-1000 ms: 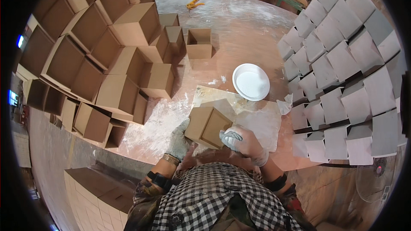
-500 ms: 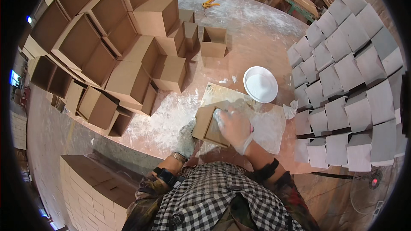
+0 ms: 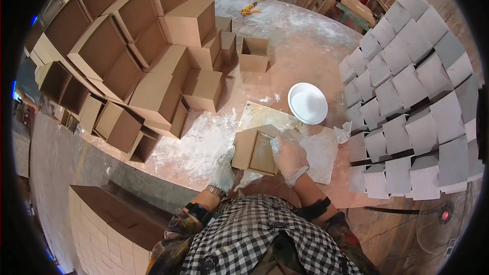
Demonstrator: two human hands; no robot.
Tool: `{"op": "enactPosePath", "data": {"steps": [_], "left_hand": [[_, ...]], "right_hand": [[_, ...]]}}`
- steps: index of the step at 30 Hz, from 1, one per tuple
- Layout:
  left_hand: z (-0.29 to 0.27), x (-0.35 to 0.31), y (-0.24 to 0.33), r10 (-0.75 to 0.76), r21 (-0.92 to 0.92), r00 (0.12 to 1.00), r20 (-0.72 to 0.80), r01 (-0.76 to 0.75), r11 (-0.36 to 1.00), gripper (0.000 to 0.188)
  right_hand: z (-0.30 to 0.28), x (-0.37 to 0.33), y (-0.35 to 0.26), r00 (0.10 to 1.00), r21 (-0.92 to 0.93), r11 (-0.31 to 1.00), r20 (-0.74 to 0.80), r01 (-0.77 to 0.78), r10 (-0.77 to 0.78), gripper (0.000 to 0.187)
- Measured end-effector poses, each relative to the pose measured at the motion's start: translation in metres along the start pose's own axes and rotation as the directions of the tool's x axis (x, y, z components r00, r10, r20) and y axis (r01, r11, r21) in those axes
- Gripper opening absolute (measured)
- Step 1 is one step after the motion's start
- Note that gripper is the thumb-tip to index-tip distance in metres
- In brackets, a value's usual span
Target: Applying a white filler material to the seams and corners of wooden boxes and smoothing it with a cloth.
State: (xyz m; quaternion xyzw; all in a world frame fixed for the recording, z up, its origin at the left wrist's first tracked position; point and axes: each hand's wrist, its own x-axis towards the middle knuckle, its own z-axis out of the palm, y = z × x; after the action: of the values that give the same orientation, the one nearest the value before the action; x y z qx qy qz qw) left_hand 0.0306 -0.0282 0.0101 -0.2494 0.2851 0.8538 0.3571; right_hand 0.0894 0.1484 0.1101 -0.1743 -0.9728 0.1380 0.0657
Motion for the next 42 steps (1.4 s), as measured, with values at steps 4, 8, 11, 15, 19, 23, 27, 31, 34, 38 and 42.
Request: {"op": "enactPosePath", "data": {"steps": [4,8,11,15,19,23,27,31,34,38,42], "left_hand": [[0.007,-0.007,0.002,-0.006,0.049,0.998,0.058,0.003,0.999,0.023],[0.003,-0.005,0.021,0.090,0.369,0.976,0.198,-0.159,0.916,0.029],[0.046,-0.014,0.051,0.001,0.595,0.955,0.295,-0.185,0.782,0.037],[0.054,0.006,0.057,-0.023,0.864,0.980,0.199,-0.164,0.476,0.044],[0.047,0.022,0.032,0.176,0.887,0.947,0.267,-0.313,0.340,0.054],[0.049,0.012,0.018,0.347,0.940,0.920,0.180,-0.265,0.216,0.052],[0.080,-0.007,0.019,0.399,0.941,0.898,0.185,-0.279,0.191,0.053],[0.071,0.000,0.019,0.413,0.926,0.891,0.190,-0.302,0.227,0.051],[0.061,0.013,0.021,0.400,0.910,0.894,0.202,-0.322,0.261,0.050],[0.045,0.029,0.017,0.417,0.904,0.885,0.206,-0.335,0.266,0.049],[0.068,0.011,0.023,0.424,0.936,0.879,0.216,-0.311,0.167,0.050]], "right_hand": [[0.002,-0.006,0.007,0.992,0.027,0.992,-0.025,-0.121,0.121,0.018],[0.002,-0.005,0.008,0.986,0.102,0.981,-0.010,-0.167,0.168,0.020],[-0.002,-0.002,0.007,0.973,0.135,0.964,0.062,-0.227,0.220,0.021],[0.001,0.001,0.007,0.983,0.156,0.972,0.081,-0.176,0.165,0.020],[-0.007,0.006,0.008,0.954,0.125,0.949,0.118,-0.288,0.274,0.021],[-0.010,0.017,0.010,0.899,0.273,0.862,0.234,-0.426,0.370,0.022],[-0.001,0.026,-0.009,0.959,0.353,0.898,-0.004,-0.264,0.283,0.020],[-0.003,0.025,-0.005,0.998,0.396,0.918,-0.042,-0.027,0.047,0.023],[-0.001,0.024,0.000,0.993,0.390,0.914,-0.063,0.113,-0.096,0.024],[-0.007,0.009,0.007,0.974,0.518,0.831,-0.016,0.201,-0.225,0.025],[-0.019,-0.009,0.011,0.872,0.454,0.784,0.033,0.423,-0.489,0.019]]}}
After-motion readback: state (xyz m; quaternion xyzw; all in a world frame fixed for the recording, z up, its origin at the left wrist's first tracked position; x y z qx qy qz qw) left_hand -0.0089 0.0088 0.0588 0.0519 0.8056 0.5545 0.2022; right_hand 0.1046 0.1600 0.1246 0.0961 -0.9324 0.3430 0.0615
